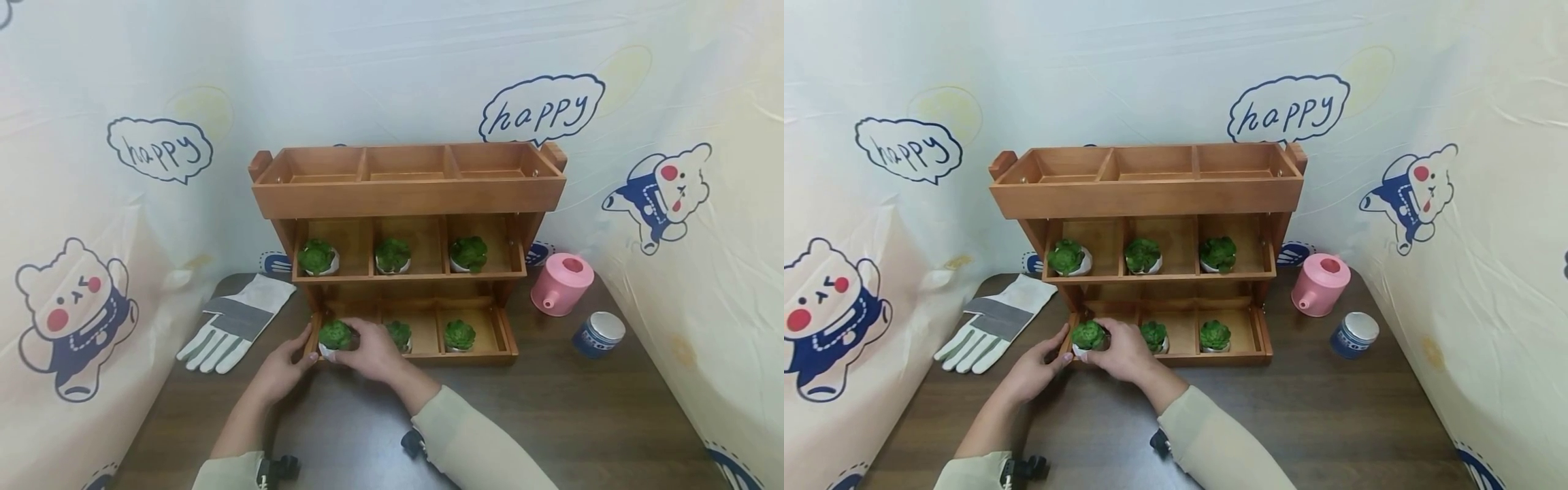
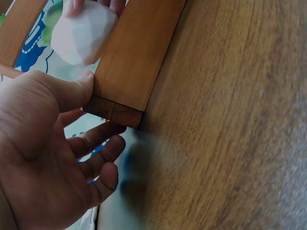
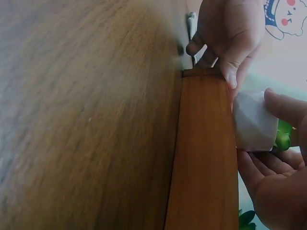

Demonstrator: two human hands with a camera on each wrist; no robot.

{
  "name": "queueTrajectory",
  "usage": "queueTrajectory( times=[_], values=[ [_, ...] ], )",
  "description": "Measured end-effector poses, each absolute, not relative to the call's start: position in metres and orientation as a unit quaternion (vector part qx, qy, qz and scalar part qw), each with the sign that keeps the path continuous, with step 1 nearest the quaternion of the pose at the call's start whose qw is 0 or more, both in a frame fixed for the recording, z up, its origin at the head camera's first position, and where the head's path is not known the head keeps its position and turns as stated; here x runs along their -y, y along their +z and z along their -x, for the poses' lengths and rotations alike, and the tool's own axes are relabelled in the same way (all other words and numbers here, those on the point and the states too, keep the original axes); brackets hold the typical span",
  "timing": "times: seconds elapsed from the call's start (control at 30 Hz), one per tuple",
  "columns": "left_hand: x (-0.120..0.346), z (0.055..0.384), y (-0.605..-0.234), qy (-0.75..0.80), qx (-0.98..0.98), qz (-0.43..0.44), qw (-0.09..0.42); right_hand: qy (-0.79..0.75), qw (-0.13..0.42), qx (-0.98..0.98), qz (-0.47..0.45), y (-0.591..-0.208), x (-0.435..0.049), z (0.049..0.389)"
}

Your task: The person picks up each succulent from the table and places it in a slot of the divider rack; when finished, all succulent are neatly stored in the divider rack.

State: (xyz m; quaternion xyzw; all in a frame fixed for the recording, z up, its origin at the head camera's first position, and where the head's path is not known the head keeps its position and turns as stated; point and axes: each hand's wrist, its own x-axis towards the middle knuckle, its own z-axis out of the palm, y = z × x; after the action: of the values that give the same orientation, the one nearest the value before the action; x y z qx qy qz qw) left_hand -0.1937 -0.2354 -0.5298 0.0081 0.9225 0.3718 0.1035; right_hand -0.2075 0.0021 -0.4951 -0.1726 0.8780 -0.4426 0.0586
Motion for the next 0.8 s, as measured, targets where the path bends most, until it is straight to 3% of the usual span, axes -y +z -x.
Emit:
queueTrajectory(
  times=[0.8],
  values=[
    [0.237, 0.195, -0.531, 0.365, -0.924, 0.007, 0.118, -0.424, 0.074, -0.889, 0.154, -0.501, 0.015, 0.221]
  ],
)
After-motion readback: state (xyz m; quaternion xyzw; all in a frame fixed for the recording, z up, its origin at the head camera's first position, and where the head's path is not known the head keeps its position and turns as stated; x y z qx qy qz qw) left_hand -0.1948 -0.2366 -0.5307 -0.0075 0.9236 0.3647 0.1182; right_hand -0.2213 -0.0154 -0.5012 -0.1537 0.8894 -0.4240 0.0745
